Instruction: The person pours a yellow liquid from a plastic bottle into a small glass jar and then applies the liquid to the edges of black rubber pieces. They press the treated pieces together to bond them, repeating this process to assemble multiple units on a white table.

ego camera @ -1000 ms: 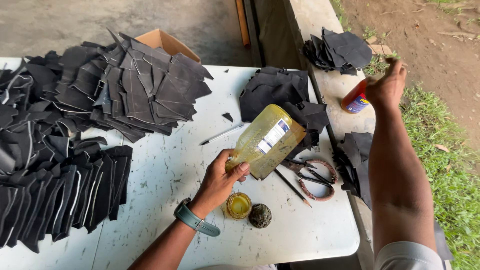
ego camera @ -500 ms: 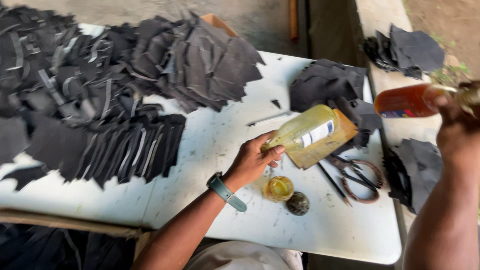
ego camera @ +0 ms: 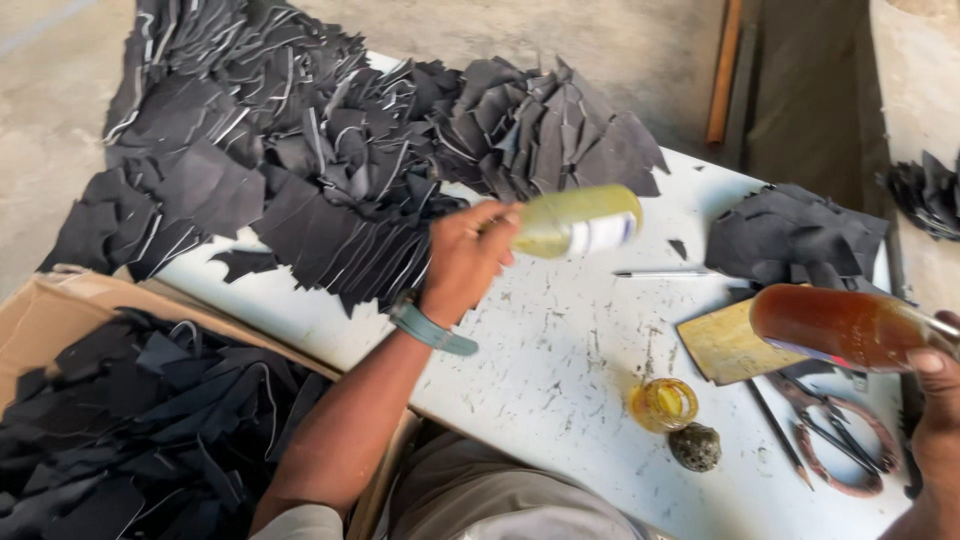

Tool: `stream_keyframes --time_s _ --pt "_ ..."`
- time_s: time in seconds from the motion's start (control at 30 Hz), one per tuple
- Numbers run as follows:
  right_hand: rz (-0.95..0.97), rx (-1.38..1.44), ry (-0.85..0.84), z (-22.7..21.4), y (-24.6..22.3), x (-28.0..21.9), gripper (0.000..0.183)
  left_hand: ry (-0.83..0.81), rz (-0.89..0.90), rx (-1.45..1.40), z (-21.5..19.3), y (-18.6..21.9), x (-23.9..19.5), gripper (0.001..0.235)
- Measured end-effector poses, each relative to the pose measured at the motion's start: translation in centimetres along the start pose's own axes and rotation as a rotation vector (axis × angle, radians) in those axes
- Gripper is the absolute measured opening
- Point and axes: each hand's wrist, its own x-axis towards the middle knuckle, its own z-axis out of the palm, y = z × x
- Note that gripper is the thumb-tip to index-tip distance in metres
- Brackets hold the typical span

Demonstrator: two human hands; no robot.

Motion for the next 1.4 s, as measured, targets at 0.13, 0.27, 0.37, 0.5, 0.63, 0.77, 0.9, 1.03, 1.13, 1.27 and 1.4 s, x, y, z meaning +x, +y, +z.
stream_keyframes --time_s 0.13,0.27,0.37,0.5,0.63,0.77,0.9,1.03,1.13,1.27,1.4 --pt "0.142 0.000 -0.011 0.6 -2.7 -0.3 0.045 0.265 0.194 -0.110 -7.3 -1.5 3.0 0.020" --pt "0.242 0.043 -0.033 0.3 -3.7 -0.9 0.051 0.570 0.310 0.135 -16.1 -3.8 7.1 0.024" --pt "0.163 0.112 -0.026 0.8 -3.8 -1.0 0.050 0.740 0.319 0.474 -21.9 -6.8 10.4 0.025" --pt "0.140 0.187 -0.011 1.4 -7.4 -0.9 0.038 0.676 0.167 0.925 -27.1 -11.2 13.1 0.029" --pt "-0.002 0.344 0.141 2.4 -15.5 0.0 0.040 0.436 -0.245 1.291 -28.5 -12.1 14.8 0.057" --pt "-0.072 0.274 0.207 3.2 -20.7 2.6 0.044 0.277 -0.268 1.643 -28.5 -9.7 15.1 0.080" --pt "-0.057 0.362 0.219 4.1 -22.3 2.9 0.044 0.246 0.073 1.138 -18.5 0.5 9.7 0.066" --pt "-0.014 0.443 0.224 5.5 -22.7 2.9 0.041 -0.453 0.753 0.716 0.0 6.2 2.5 0.080" --pt "0.011 0.565 0.226 6.5 -22.9 2.9 0.042 -0.780 0.621 0.369 11.4 8.8 -3.6 0.113" --pt "0.017 0.340 0.134 4.7 -22.5 2.8 0.042 -0.915 0.567 0.264 14.5 8.6 -3.8 0.078" --pt "-0.085 -0.135 -0.010 1.8 -22.9 2.7 0.032 -1.030 0.601 0.314 13.8 7.5 -2.6 0.075"
